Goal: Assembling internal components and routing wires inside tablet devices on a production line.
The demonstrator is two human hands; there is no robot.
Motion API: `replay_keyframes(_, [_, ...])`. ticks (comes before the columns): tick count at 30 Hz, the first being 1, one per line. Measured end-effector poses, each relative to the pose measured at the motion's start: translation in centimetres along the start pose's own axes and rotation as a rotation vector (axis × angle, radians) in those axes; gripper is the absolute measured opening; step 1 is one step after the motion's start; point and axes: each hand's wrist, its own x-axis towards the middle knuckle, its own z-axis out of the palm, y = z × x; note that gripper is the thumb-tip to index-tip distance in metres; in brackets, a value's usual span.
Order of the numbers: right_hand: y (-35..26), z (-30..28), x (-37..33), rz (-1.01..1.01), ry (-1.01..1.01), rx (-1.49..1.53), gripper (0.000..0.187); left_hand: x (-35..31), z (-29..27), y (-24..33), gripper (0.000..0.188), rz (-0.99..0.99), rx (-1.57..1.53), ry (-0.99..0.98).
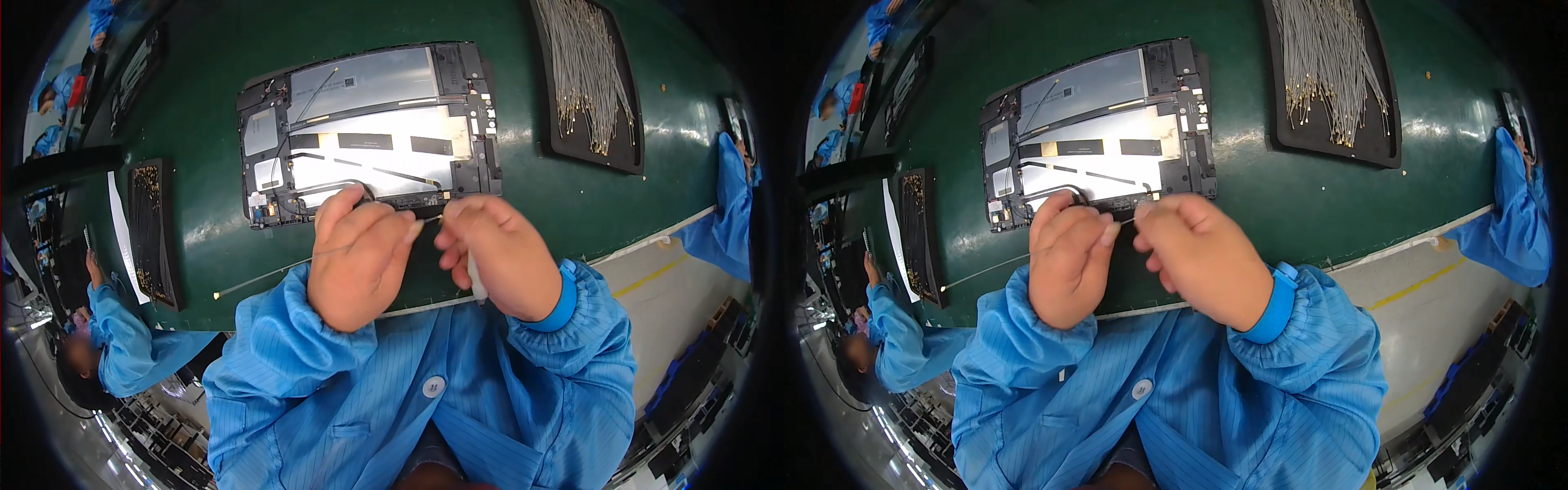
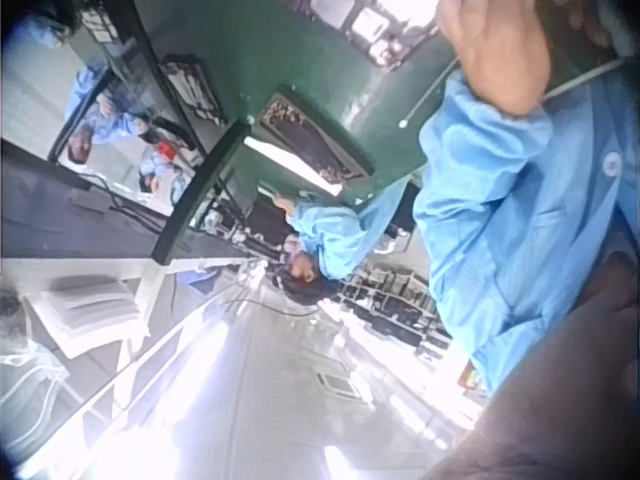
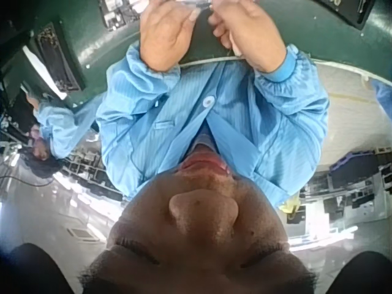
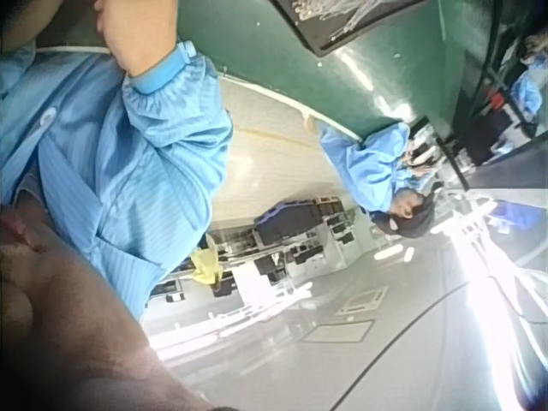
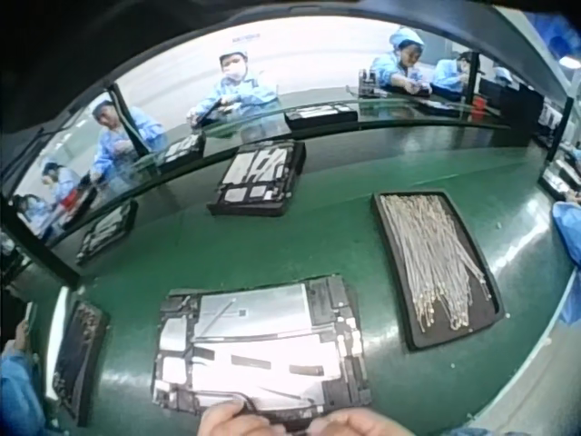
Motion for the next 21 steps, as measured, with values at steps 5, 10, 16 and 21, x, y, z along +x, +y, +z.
replay_keyframes(5, [-0.9, 0.3, 0.7, -0.428, 0.211, 0.184, 0.025, 0.1, 0.5, -0.7, 0.015, -0.050, 0.147, -0.013])
replay_keyframes(10, [0.1, 1.1, 1.9, -0.895, 0.318, 0.159, 0.032, 0.7, 0.1, -0.4, 0.011, -0.047, 0.128, -0.038])
replay_keyframes(16, [1.9, 0.4, 3.8, -1.179, 0.314, -0.142, 0.024, 0.8, 0.0, -0.2, 0.013, -0.058, 0.155, -0.045])
replay_keyframes(21, [2.3, 0.6, 4.3, -1.233, 0.298, -0.181, 0.023, 0.8, -0.1, -0.2, 0.014, -0.060, 0.153, -0.062])
